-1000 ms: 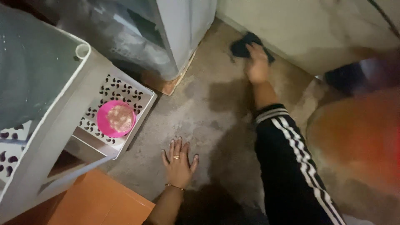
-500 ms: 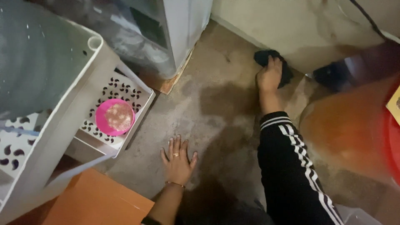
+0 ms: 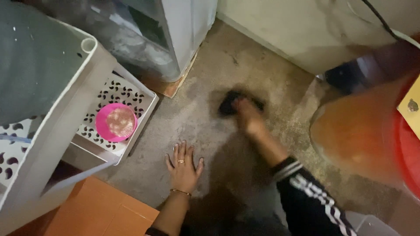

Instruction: The person kneels on the floor and wipes a concrete surface with a dark cloth. They briefly move a white plastic storage rack to access the area behind it, then continue wiping the floor. The person also briefly touches a red bucket before resuming wiping.

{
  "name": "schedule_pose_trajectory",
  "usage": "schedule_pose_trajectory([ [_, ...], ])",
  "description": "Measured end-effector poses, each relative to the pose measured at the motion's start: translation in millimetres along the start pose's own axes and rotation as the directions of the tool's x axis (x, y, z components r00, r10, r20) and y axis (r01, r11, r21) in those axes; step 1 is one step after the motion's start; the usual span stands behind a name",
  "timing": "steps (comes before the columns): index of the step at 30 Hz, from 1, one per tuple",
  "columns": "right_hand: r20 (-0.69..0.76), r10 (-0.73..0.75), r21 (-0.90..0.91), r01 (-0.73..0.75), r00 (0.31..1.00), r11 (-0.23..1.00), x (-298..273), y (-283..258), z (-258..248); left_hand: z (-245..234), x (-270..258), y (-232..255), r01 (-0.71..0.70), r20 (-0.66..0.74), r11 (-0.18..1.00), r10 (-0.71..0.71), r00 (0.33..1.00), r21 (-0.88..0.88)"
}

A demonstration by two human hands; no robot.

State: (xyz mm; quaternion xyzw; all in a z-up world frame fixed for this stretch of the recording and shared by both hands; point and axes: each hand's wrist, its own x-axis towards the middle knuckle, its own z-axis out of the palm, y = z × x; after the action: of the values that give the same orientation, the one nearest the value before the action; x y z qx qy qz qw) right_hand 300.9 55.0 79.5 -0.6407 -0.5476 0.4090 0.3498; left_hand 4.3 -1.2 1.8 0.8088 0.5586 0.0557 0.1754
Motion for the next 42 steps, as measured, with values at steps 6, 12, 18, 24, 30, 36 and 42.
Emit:
schedule_pose_trajectory([
  [6,-0.374,-0.224,-0.654,-0.084,0.900,0.752,140,205,-129,7,-1,-2,-0.048,-0.152,0.999,0.047,0.987,0.000],
  [12,-0.303,-0.577,-0.851,0.057,0.759,0.522,109,212,-81,-1,0,-1,-0.013,-0.006,1.000,0.013,1.000,0.010],
  [18,-0.206,-0.428,-0.451,0.302,0.880,0.840,-101,105,21,7,-3,-3,-0.035,-0.101,0.999,0.032,0.994,-0.033],
  [24,-0.291,-0.242,-0.729,-0.051,0.926,0.683,-130,209,-45,5,-2,-1,-0.034,-0.115,0.999,0.037,0.993,0.025],
  [30,-0.530,-0.406,-0.651,-0.051,0.745,0.757,-3,219,-140,10,-1,-2,-0.044,-0.183,0.999,0.046,0.982,0.016],
  [36,-0.685,-0.126,-0.514,-0.354,0.718,0.781,32,256,-160,-3,-1,4,0.008,-0.058,0.999,-0.005,0.998,0.042],
  [42,-0.453,-0.364,-0.557,0.060,0.814,0.828,-84,182,-57,-2,0,3,-0.002,-0.073,1.000,0.001,0.997,-0.014],
])
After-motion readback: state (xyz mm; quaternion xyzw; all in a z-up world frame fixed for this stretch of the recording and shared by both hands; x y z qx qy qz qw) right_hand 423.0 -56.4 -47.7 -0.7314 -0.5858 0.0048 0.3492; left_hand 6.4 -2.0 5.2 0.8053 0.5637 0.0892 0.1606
